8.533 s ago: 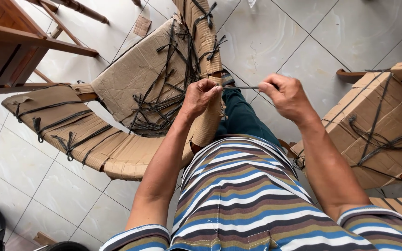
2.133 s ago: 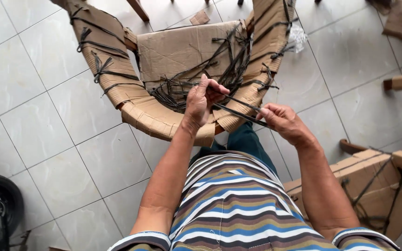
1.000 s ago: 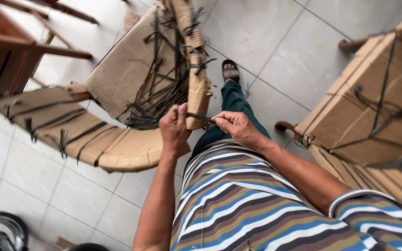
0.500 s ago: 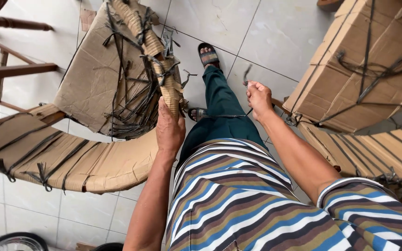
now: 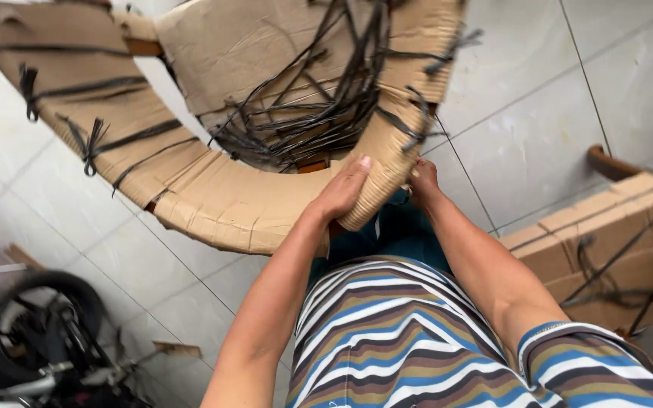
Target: Securing protective cardboard wrapping to a wooden chair frame using black plastic ties
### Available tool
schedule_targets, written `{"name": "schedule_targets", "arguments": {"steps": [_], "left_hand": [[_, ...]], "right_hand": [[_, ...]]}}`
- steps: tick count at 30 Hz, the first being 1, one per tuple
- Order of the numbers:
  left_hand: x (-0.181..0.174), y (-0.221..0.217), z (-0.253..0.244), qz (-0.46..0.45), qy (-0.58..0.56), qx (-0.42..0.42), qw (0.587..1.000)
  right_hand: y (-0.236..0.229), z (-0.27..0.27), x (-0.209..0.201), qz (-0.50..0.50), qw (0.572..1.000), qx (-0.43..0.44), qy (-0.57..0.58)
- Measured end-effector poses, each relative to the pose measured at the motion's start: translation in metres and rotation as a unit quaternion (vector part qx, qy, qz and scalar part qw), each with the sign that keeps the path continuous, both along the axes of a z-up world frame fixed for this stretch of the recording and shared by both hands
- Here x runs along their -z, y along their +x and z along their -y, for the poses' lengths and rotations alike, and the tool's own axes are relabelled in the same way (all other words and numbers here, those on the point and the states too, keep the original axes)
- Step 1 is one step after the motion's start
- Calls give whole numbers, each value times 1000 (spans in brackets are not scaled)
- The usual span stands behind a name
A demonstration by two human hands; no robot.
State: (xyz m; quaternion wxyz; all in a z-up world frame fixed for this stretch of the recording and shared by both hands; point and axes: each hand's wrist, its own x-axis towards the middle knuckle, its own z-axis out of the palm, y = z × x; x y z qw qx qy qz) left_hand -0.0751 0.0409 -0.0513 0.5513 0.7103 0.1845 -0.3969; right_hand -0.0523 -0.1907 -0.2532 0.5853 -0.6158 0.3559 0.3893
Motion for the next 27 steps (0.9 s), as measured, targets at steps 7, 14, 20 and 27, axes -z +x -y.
{"name": "schedule_targets", "arguments": {"steps": [7, 14, 20, 27], "left_hand": [[60, 11, 2, -101, 36, 29, 994], [110, 36, 1, -183, 51, -17, 982], [134, 54, 3, -234, 32, -154, 959], [223, 27, 42, -194, -49, -515, 834]], "right_hand": [[30, -37, 2, -43, 990, -136, -3], [35, -26, 14, -87, 974, -207, -16], [25, 11, 0, -125, 965, -230, -26], [36, 17, -17, -134, 962, -236, -12]]}}
